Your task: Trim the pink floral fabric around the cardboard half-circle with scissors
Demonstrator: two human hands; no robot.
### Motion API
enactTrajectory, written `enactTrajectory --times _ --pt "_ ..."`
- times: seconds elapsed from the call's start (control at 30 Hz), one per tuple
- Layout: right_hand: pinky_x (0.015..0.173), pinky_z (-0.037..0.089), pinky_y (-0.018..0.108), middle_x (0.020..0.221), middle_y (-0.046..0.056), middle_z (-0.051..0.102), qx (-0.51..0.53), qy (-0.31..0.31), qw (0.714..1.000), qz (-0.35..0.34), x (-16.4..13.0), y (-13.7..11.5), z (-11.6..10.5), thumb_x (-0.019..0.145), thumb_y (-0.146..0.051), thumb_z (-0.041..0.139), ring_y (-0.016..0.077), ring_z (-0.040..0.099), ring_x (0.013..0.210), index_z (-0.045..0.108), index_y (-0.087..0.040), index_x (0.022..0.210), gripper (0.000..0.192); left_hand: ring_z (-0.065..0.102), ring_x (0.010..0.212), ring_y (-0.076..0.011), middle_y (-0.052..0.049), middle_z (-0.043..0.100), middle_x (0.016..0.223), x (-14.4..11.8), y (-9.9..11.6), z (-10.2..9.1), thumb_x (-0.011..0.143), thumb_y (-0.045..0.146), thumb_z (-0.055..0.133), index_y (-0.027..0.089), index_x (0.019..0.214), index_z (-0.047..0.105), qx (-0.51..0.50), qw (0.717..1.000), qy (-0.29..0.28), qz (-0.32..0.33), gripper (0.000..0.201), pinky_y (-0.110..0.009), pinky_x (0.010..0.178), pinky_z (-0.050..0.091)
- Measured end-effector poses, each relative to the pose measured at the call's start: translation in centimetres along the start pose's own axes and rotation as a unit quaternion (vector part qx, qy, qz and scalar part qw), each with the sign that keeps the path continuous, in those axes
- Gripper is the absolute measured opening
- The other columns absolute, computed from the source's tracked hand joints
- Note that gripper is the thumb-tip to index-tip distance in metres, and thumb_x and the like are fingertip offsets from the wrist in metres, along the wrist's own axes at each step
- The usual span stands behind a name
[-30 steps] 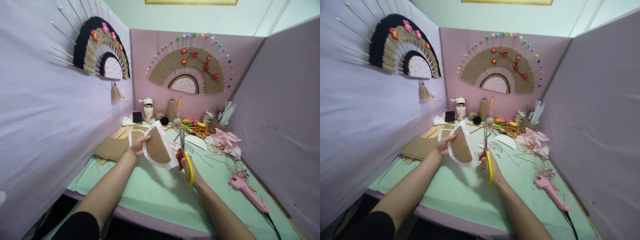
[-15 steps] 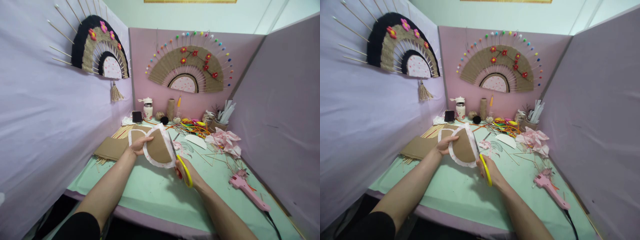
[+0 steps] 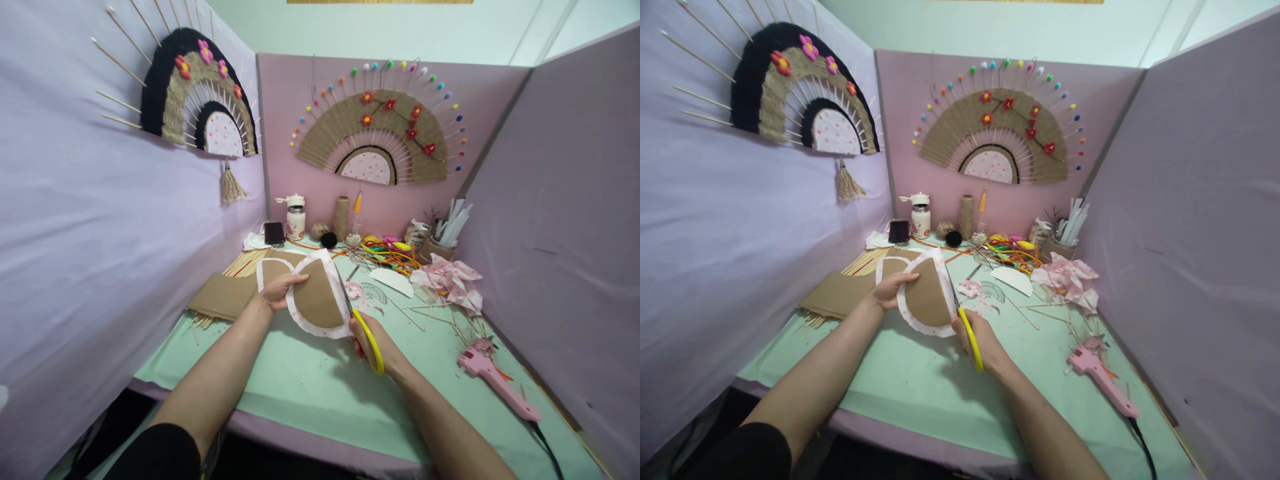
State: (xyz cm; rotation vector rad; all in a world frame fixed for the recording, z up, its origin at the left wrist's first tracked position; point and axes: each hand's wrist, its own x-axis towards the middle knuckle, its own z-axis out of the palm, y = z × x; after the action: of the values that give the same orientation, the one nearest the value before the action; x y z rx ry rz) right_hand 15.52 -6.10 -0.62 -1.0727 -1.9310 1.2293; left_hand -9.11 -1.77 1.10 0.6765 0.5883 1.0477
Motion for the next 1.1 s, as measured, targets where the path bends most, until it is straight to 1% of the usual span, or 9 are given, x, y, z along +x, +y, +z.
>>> enactTrajectory --times 0.13,0.33,0.53,0.7,0.8,0.93,1.1 --pt "0.037 0.030 0.021 0.044 -0.006 0.042 -0.014 -0.002 1.000 0.009 -0.03 -0.31 -0.10 0.084 -0.063 0.037 0.0088 0.039 0.036 0.039 -0.021 0.069 0.044 0.070 0.088 -0.0245 -0.013 0.073 0.093 0.02 -0.04 -0.02 0.077 0.009 0.062 0.009 0.126 0.054 0.000 1.000 -0.005 0.002 0.050 -0.041 0.094 0.046" --pt "0.036 0.026 0.021 0.042 -0.006 0.040 -0.024 0.016 1.000 0.008 0.03 -0.10 -0.06 0.084 -0.059 0.038 0.0082 0.036 0.034 0.037 -0.022 0.066 0.041 0.069 0.091 -0.0250 -0.014 0.073 0.094 0.08 -0.06 -0.26 0.078 0.010 0.060 0.007 0.124 0.055 -0.001 1.000 -0.005 -0.003 0.047 -0.040 0.095 0.046" --pt "0.036 0.026 0.021 0.045 -0.006 0.038 -0.022 0.024 0.999 0.001 -0.01 0.10 0.06 0.083 -0.065 0.037 0.0083 0.035 0.037 0.037 -0.021 0.066 0.047 0.069 0.092 -0.0255 -0.014 0.073 0.097 0.12 -0.07 -0.20 0.079 0.010 0.060 0.008 0.125 0.055 0.001 1.000 -0.005 0.000 0.046 -0.041 0.095 0.046" --pt "0.038 0.030 0.022 0.047 -0.004 0.040 -0.029 0.019 0.999 -0.024 -0.02 0.33 0.09 0.081 -0.072 0.033 0.0103 0.037 0.041 0.040 -0.021 0.069 0.053 0.068 0.094 -0.0260 -0.014 0.072 0.100 0.07 -0.16 -0.03 0.079 0.010 0.059 0.010 0.126 0.054 0.010 1.000 -0.006 0.016 0.048 -0.040 0.094 0.047" --pt "0.039 0.031 0.023 0.049 -0.003 0.043 -0.042 0.020 0.998 -0.034 0.01 0.43 0.07 0.082 -0.072 0.031 0.0113 0.039 0.044 0.041 -0.021 0.068 0.054 0.067 0.097 -0.0266 -0.014 0.072 0.102 0.07 -0.19 0.01 0.079 0.011 0.059 0.011 0.128 0.053 0.016 1.000 -0.006 0.020 0.050 -0.040 0.094 0.047" --pt "0.040 0.031 0.023 0.048 -0.002 0.044 -0.053 0.021 0.998 -0.032 0.00 0.34 0.04 0.082 -0.071 0.031 0.0111 0.040 0.044 0.041 -0.020 0.066 0.054 0.067 0.096 -0.0266 -0.015 0.072 0.102 0.10 -0.23 0.04 0.079 0.010 0.058 0.010 0.129 0.052 0.021 1.000 -0.001 0.014 0.051 -0.040 0.093 0.048" --pt "0.039 0.030 0.022 0.047 -0.003 0.042 -0.046 0.024 0.998 -0.024 -0.16 -0.13 -0.01 0.082 -0.072 0.032 0.0112 0.041 0.044 0.042 -0.020 0.066 0.055 0.069 0.092 -0.0246 -0.013 0.073 0.098 0.04 -0.26 0.24 0.079 0.009 0.057 0.011 0.129 0.052 0.018 1.000 -0.003 0.016 0.050 -0.039 0.093 0.048"
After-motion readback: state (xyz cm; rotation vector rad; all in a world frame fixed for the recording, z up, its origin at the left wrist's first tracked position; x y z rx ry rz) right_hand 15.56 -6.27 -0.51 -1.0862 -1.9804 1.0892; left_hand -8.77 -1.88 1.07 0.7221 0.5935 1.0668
